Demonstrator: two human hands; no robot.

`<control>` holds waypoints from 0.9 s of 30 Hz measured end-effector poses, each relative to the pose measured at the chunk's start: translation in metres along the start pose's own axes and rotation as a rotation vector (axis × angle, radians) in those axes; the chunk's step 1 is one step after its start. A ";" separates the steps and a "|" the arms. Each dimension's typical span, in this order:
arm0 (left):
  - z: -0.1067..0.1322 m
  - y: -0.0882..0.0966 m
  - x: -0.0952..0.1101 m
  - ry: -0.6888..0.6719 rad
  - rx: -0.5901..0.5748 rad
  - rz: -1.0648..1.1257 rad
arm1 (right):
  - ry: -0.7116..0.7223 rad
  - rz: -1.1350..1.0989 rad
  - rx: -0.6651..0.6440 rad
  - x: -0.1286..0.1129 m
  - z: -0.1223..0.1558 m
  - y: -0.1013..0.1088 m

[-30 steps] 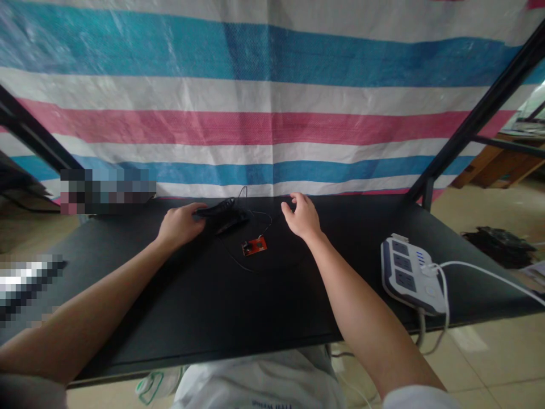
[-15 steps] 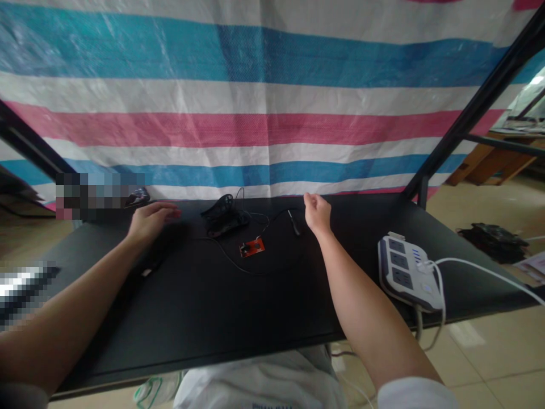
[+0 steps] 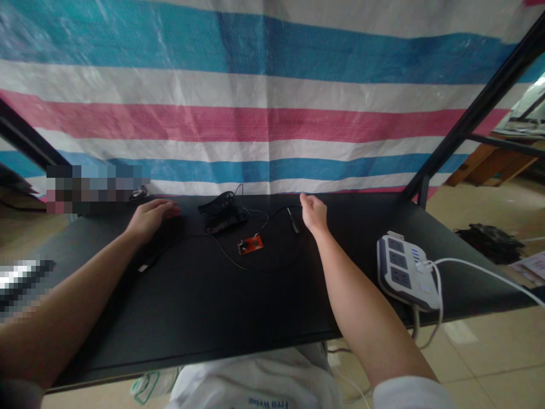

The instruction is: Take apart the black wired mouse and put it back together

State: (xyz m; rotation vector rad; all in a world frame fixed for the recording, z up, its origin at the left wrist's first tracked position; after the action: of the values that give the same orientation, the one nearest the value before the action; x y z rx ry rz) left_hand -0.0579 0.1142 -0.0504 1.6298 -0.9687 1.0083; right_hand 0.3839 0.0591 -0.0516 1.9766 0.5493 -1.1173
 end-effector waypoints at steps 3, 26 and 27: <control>-0.004 0.000 -0.004 0.000 0.023 0.013 | 0.005 0.028 -0.007 -0.001 0.001 -0.001; -0.012 0.008 -0.015 -0.161 0.084 -0.164 | 0.097 0.074 0.124 -0.012 0.003 0.001; -0.010 0.012 -0.007 -0.186 0.147 -0.168 | 0.148 0.036 0.162 -0.020 0.006 0.004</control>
State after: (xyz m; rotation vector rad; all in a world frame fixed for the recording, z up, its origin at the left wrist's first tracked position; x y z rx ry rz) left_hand -0.0730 0.1217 -0.0517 1.9199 -0.8780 0.8409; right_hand 0.3731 0.0519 -0.0343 2.2138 0.5111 -1.0272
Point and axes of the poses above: each hand's wrist, its own z-axis away from the middle knuckle, its own y-axis out of the back of the hand, x = y × z, the point moved 6 cm from there along -z, towards the middle knuckle, and after that the axes turned 8 degrees about -y, right-handed, at the moved point
